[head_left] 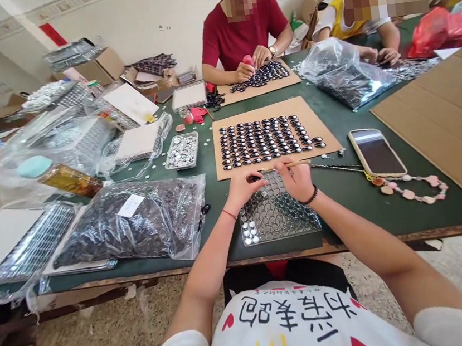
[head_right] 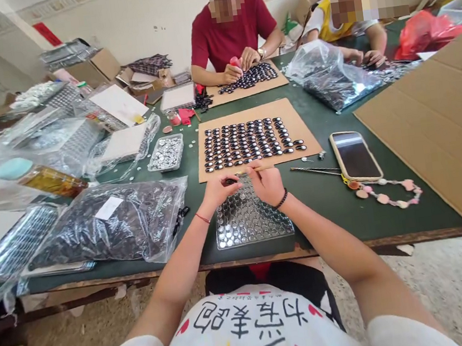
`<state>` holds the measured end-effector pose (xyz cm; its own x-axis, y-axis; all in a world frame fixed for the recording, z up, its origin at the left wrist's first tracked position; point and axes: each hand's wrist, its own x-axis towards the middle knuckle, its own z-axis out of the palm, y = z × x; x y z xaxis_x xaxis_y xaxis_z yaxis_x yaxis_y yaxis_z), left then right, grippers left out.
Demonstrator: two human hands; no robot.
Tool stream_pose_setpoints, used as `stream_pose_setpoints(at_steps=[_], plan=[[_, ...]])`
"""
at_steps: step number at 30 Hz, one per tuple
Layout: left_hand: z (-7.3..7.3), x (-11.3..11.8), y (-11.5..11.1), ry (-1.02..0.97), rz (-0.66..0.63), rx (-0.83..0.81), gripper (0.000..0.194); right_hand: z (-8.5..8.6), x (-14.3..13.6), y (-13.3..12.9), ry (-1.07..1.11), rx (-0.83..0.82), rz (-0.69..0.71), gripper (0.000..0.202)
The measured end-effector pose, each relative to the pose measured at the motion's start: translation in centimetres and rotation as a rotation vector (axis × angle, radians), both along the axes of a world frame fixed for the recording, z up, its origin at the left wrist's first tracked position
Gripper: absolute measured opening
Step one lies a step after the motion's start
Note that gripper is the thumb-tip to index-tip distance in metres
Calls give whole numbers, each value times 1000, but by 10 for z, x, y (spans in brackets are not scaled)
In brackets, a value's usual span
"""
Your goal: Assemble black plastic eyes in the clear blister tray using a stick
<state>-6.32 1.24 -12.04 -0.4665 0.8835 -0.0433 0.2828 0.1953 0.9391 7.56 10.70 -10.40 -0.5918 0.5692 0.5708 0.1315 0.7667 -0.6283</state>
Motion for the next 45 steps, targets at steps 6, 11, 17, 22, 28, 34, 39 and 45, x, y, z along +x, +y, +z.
stream_pose_setpoints(at_steps=[6, 11, 17, 22, 28, 34, 39, 45], plan=[[3, 1, 1, -233, -41, 41, 38, -1, -2, -5, -60, 26, 138, 36], [3, 1, 1, -214, -63, 29, 37, -1, -1, -6, -61, 52, 142, 35], [3, 1, 1, -192, -62, 13, 36, -3, -2, -6, -105, 76, 149, 38], [2, 2, 1, -168, -74, 18, 34, -5, -4, -6, -119, 75, 146, 39], [3, 6, -2, -148, -43, 28, 24, -4, -5, -13, -100, -11, 180, 36], [11, 13, -4, -221, -89, 41, 24, -4, -14, 16, 61, -875, 285, 42], [12, 13, -5, -137, -43, 20, 34, -8, -16, 24, -59, -856, 298, 25], [5, 15, -3, -126, -125, 77, 39, -5, -18, 18, -174, -567, 357, 18]])
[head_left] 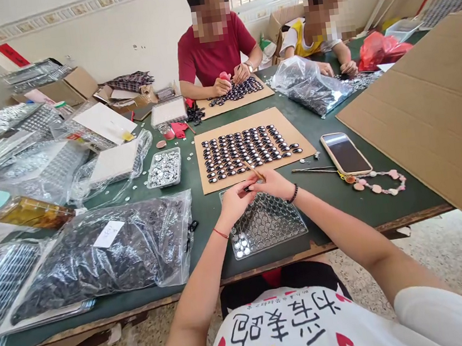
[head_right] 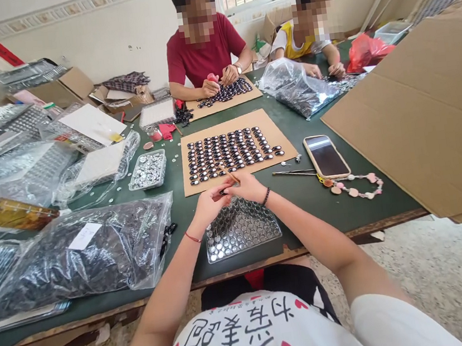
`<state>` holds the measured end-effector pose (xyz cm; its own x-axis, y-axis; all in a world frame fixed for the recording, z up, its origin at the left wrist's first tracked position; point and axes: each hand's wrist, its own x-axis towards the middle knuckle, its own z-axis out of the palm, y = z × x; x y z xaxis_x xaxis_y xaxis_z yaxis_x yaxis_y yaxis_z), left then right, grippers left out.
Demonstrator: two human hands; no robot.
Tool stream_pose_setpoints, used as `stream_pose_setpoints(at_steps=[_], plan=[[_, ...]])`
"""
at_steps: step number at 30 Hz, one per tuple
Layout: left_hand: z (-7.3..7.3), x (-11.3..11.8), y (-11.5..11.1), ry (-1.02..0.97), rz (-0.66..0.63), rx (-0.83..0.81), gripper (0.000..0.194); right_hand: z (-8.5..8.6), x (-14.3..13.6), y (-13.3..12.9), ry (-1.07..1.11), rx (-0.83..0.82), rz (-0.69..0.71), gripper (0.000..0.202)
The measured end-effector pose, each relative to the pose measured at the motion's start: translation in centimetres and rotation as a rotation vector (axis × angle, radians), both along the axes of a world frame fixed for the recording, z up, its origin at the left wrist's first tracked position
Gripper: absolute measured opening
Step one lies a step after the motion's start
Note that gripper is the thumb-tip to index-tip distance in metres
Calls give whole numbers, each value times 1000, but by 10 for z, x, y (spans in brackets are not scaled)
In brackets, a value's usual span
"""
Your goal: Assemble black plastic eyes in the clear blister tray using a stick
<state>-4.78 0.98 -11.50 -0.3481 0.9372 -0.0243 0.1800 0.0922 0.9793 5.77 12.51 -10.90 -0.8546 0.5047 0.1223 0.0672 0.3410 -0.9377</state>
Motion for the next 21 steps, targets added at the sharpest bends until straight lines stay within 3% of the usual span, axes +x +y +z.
stream_pose_setpoints(at_steps=[3, 6, 8, 10, 15, 21], plan=[[3, -3, -1, 40, 47, -22, 49, 11, 6, 49, 1, 116, -106, 18], [7, -10, -2, 189, 98, -76, 43, 16, 23, 125, -68, 317, -480, 17], [9, -14, -3, 290, 100, -120, 37, 9, 39, 170, -230, 368, -595, 18], [9, -18, -4, 349, 92, -160, 34, -5, 51, 200, -315, 365, -598, 19], [6, -24, -2, 394, 86, -226, 32, -37, 58, 220, -418, 366, -518, 19], [3, -29, 0, 516, 90, -279, 29, -44, 51, 226, -474, 380, -500, 21]])
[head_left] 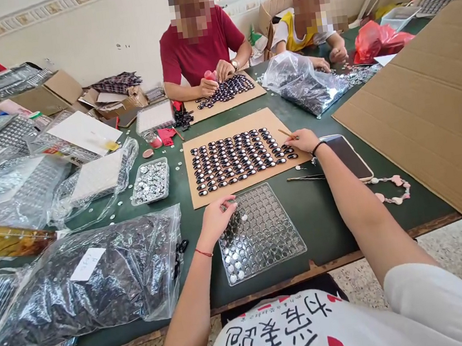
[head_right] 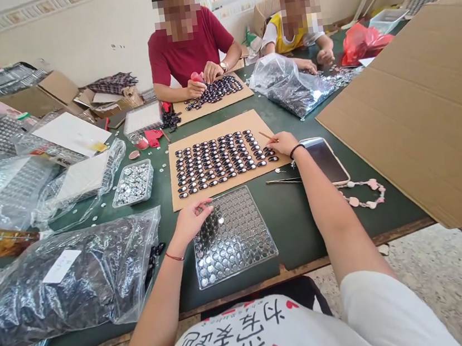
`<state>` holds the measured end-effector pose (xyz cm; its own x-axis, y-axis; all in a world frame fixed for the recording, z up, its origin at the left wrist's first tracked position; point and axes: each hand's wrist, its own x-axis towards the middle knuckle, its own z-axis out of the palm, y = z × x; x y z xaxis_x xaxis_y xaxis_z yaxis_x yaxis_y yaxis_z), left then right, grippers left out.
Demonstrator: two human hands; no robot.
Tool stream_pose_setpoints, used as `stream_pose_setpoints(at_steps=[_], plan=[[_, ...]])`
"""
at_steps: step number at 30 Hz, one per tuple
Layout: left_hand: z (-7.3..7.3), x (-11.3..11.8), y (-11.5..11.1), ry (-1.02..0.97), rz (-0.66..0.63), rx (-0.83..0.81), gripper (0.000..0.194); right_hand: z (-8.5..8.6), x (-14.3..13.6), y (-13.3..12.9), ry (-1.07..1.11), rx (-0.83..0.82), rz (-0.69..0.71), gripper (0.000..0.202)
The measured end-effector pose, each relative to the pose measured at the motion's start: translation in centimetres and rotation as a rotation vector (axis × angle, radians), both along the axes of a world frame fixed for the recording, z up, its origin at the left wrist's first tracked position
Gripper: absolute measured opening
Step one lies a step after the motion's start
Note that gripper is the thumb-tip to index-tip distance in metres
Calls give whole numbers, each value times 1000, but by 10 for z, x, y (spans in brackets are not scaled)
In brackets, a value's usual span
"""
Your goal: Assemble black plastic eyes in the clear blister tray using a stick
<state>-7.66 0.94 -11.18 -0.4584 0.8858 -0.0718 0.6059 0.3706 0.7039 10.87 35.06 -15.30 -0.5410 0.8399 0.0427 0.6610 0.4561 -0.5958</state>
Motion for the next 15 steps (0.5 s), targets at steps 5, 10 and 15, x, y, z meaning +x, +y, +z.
stream_pose_setpoints(at_steps=[5, 10, 15], plan=[[2, 3, -2, 38, -36, 20, 25, 9, 3, -7, 60, 83, -77, 26], [1, -1, -1, -10, 78, 128, 26, 43, -25, -75, 423, 51, 22, 44], [0, -7, -1, -137, 125, 286, 25, 59, -57, -193, 338, 40, 403, 52]])
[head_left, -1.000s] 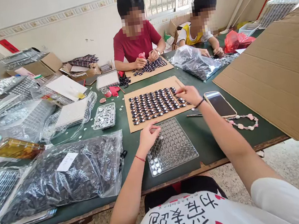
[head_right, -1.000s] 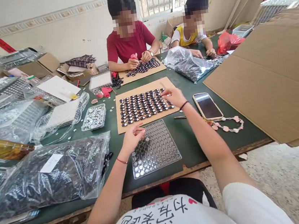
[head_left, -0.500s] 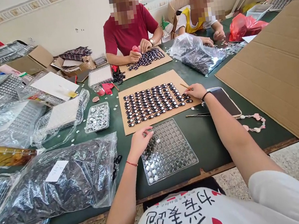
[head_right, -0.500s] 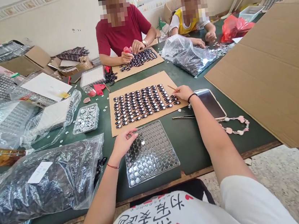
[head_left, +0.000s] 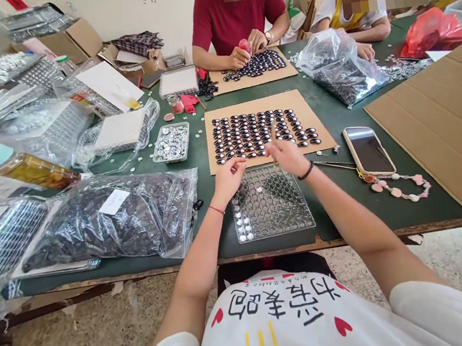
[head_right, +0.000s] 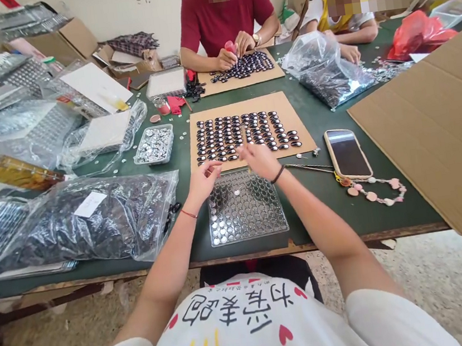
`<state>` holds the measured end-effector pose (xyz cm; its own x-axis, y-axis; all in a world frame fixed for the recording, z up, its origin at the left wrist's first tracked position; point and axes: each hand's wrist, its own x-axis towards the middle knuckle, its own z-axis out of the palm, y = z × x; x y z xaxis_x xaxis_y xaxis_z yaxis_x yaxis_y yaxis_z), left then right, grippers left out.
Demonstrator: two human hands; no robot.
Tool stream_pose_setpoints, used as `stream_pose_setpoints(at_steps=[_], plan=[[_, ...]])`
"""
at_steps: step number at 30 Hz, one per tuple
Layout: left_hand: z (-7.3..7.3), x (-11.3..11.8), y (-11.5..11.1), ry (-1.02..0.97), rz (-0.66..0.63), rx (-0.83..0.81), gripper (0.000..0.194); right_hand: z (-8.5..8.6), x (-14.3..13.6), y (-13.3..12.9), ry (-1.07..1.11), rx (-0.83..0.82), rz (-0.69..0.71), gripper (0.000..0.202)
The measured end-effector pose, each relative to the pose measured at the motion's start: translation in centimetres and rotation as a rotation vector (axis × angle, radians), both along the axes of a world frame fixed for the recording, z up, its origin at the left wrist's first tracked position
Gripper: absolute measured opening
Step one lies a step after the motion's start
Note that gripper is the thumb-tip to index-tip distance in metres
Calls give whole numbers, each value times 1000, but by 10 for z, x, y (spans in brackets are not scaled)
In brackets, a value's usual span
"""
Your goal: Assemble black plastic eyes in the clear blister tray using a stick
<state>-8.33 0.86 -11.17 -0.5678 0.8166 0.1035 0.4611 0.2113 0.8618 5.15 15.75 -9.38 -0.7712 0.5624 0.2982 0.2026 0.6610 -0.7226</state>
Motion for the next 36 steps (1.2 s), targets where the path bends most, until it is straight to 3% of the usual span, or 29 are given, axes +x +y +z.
stream_pose_setpoints(at_steps=[2, 5, 10, 13, 17, 20, 25, 30, 33, 36], plan=[[1, 0, -1, -15, 13, 45, 25, -4, -1, -33, -62, 27, 83, 45], [2, 2, -3, 18, 10, 64, 25, -13, 3, -56, -140, 103, 119, 37], [6, 7, -4, 127, -60, -14, 25, -18, 6, -58, -201, 168, 196, 33], [7, 12, -4, 220, -176, -29, 26, -16, 7, -57, -161, 161, 195, 35], [2, 25, -9, 444, -326, -1, 23, -18, 17, -60, -102, 179, 233, 39], [-4, 28, -11, 569, -380, -42, 25, -26, 24, -56, -92, 245, 184, 38], [-3, 22, -15, 470, -392, -156, 26, -41, 24, -45, -23, 311, 97, 32], [-5, 22, -16, 443, -385, -140, 27, -42, 24, -48, 7, 333, -24, 31], [-12, 19, -13, 336, -276, -81, 26, -35, 22, -52, 19, 246, -77, 34], [-18, 17, -10, 76, -118, -11, 26, -26, 21, -55, 5, 137, -57, 35]])
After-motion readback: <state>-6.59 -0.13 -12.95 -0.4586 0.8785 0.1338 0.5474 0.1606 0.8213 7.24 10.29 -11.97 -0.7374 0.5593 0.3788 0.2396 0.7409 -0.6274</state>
